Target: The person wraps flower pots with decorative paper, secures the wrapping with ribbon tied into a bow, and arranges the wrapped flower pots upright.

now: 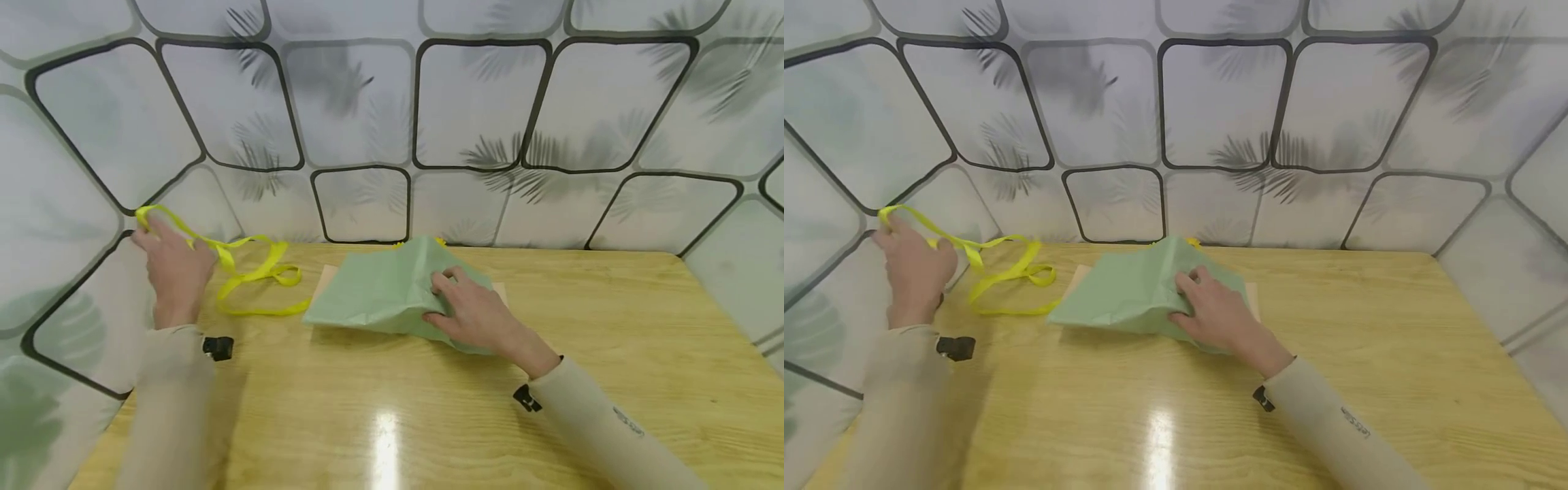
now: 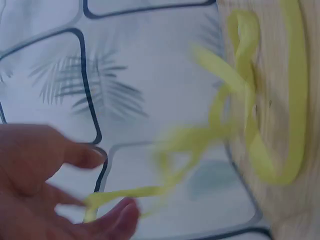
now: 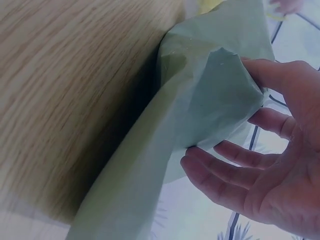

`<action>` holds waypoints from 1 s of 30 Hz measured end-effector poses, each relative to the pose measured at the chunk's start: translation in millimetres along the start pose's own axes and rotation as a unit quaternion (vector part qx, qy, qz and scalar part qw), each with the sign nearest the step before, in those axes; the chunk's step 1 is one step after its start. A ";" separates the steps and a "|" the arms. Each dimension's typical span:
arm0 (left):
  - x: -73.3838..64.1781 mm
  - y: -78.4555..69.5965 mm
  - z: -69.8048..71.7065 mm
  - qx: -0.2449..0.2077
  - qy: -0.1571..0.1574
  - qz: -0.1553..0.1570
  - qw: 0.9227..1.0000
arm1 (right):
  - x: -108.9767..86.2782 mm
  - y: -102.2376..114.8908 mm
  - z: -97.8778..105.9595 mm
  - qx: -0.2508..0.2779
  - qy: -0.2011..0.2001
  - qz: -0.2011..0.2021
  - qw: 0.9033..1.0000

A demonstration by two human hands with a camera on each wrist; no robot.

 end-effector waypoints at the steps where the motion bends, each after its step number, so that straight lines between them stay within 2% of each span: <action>1: -0.6 -1.7 -9.6 0.014 0.046 -0.009 0.999 | 0.1 -0.7 0.4 0.000 -0.001 -0.002 1.000; 2: -1.9 -3.9 -21.1 0.030 0.095 -0.027 0.995 | 0.3 -1.3 0.9 -0.001 -0.003 -0.004 1.000; 4: -9.5 -10.5 -45.6 0.052 0.187 -0.065 0.979 | 0.9 -1.7 1.2 -0.003 -0.006 -0.003 1.000; 6: -21.2 -19.1 -64.9 0.067 0.234 -0.106 0.964 | 1.6 -0.8 0.3 -0.002 -0.008 0.003 1.000; 8: -37.3 -32.8 -77.1 0.063 0.249 -0.151 0.954 | 2.3 0.2 -0.9 0.000 -0.009 0.008 1.000; 10: -58.4 -55.7 -84.5 0.030 0.240 -0.204 0.949 | 2.5 1.1 -2.2 0.004 -0.008 0.011 1.000; 11: -71.3 -69.5 -88.0 0.006 0.235 -0.238 0.942 | 2.5 1.3 -2.8 0.005 -0.008 0.011 1.000; 12: -85.3 -84.8 -92.2 -0.023 0.234 -0.276 0.932 | 2.4 1.4 -3.4 0.005 -0.009 0.010 1.000; 13: -100.6 -100.5 -97.3 -0.052 0.237 -0.316 0.917 | 2.1 1.4 -3.6 0.007 -0.010 0.009 1.000; 15: -132.8 -128.9 -109.9 -0.086 0.247 -0.395 0.881 | 1.1 1.3 -3.9 0.009 -0.013 0.006 1.000; 16: -147.8 -139.1 -117.6 -0.091 0.256 -0.427 0.863 | 0.8 1.2 -3.9 0.009 -0.014 0.005 1.000; 17: -160.9 -146.9 -125.7 -0.084 0.261 -0.453 0.848 | 0.3 1.2 -4.3 0.009 -0.011 0.003 1.000; 18: -171.8 -152.1 -133.1 -0.071 0.264 -0.472 0.838 | -0.4 1.2 -5.1 0.011 -0.006 0.002 1.000; 19: -180.2 -154.4 -139.7 -0.049 0.262 -0.483 0.834 | -1.3 1.1 -6.6 0.011 0.004 -0.001 1.000; 20: -186.2 -154.8 -145.2 -0.026 0.257 -0.489 0.833 | -2.4 0.8 -8.5 0.008 0.017 -0.004 1.000; 22: -191.9 -151.9 -153.0 0.011 0.243 -0.484 0.840 | -5.7 -0.4 -13.4 0.004 0.046 -0.012 0.999; 25: -192.7 -147.8 -155.7 0.039 0.220 -0.474 0.852 | -12.6 -6.3 -20.6 -0.011 0.089 -0.041 0.995; 30: -191.1 -146.1 -153.4 0.057 0.209 -0.466 0.858 | -22.6 -17.8 -25.1 -0.054 0.120 -0.085 0.988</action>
Point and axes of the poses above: each hand's wrist, its own x-axis towards the middle knuckle, its own z-axis out of the back of the hand, y = z × x, the point moved 7 cm from there along x, towards the middle knuckle, and after that the axes turned 1 degree about -z, right-handed, at the moved point
